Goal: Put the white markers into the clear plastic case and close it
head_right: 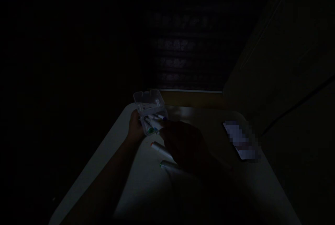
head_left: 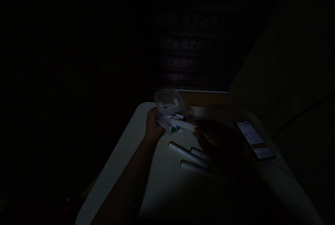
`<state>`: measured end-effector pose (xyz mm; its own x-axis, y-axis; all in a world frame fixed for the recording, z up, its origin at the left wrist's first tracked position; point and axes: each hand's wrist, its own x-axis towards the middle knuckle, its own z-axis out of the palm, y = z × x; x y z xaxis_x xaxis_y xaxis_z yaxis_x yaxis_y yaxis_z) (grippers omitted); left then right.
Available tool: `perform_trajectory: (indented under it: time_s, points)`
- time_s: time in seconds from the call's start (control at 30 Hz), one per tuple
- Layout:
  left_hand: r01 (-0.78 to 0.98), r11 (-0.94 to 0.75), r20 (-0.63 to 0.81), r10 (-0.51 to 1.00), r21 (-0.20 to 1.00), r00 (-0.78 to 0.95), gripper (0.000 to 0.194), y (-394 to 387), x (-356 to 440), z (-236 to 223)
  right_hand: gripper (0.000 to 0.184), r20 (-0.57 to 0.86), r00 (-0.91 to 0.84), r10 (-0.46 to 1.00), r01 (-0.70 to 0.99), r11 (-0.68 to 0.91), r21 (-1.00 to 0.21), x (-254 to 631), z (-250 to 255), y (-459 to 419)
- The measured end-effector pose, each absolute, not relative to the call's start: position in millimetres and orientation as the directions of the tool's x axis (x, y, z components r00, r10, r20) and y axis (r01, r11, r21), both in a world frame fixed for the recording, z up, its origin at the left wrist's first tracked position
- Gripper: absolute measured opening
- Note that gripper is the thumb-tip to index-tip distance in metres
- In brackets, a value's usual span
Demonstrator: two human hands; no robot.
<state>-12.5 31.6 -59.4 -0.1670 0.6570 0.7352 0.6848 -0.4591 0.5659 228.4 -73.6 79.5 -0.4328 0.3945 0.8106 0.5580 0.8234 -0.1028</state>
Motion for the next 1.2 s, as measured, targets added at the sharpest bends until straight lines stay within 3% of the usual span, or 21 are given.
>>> perform_trajectory:
  time_s: [0.27, 0.6, 0.8, 0.87, 1.03, 1.13, 1.2]
  points:
    - [0.715, -0.499, 0.778, 0.620, 0.490, -0.100, 0.047, 29, -11, -53, 0.018, 0.788, -0.462, 0.407, 0.604, 0.795, -0.056, 214, 57, -57]
    - [0.732, -0.511, 0.797, 0.600, 0.451, -0.073, 0.043, 29, -10, -51, 0.023, 0.480, -0.533, 0.697, 0.651, 0.700, -0.294, 202, 44, -51]
    - [0.727, -0.482, 0.767, 0.634, 0.489, -0.096, 0.045, 28, -11, -51, 0.022, 0.596, -0.501, 0.627, 0.600, 0.749, -0.282, 206, 52, -54]
    - [0.727, -0.478, 0.764, 0.638, 0.493, -0.099, 0.047, 29, -11, -51, 0.025, 0.566, -0.505, 0.652, 0.615, 0.732, -0.294, 213, 59, -54]
    - [0.718, -0.490, 0.766, 0.637, 0.494, -0.092, 0.046, 29, -12, -54, 0.036, 0.123, -0.483, 0.867, 0.823, 0.497, -0.275, 250, 69, -50]
    - [0.712, -0.477, 0.756, 0.644, 0.514, -0.114, 0.049, 29, -11, -56, 0.036, -0.135, -0.429, 0.893, 0.894, 0.397, -0.208, 269, 64, -39]
    - [0.709, -0.469, 0.750, 0.649, 0.527, -0.127, 0.049, 29, -11, -58, 0.034, -0.208, -0.390, 0.897, 0.918, 0.362, -0.162, 275, 59, -29]
